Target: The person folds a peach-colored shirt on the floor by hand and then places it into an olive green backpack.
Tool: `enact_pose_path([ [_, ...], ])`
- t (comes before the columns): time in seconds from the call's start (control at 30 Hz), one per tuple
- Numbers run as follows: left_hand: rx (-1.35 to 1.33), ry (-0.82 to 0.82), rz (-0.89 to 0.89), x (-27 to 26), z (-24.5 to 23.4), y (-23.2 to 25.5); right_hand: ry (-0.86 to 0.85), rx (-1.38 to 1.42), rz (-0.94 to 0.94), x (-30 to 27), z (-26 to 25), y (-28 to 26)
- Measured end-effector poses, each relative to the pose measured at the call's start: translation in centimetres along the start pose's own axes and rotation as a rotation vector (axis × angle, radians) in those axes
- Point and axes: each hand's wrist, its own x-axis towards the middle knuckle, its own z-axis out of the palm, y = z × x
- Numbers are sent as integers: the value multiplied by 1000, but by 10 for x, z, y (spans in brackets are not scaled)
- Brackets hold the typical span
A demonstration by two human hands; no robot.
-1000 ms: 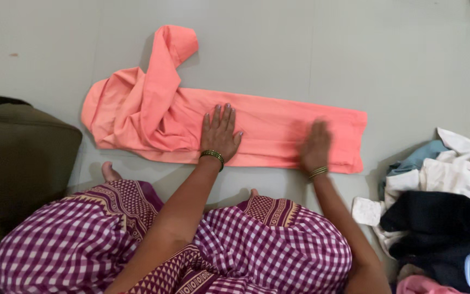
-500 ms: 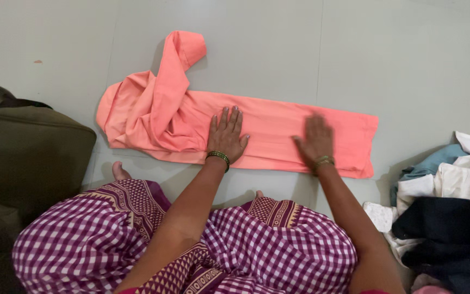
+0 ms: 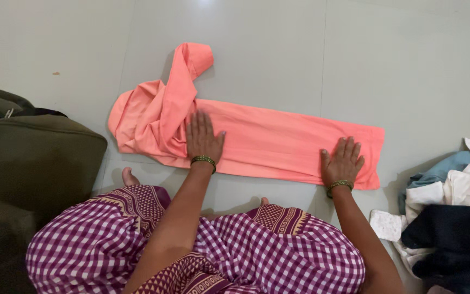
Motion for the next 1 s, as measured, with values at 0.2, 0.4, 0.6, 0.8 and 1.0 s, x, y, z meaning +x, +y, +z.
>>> enact_pose_path([
  [0.2,-279,-90,310,-2,9,109,4,-2,-4,0,0,1],
  [0.4,-189,-262,427,-2,4,136,7,11,-6,-1,2,2],
  [0.6,-78,-10,155,-3,-6,34,25,19,-22,1,3,5],
  [0.8,-44,5,121,-13,-12,18,12,26,-26,5,10,11],
  [1.0,-51,-13,110,-10,-13,18,6,-84,-364,7,25,-37],
])
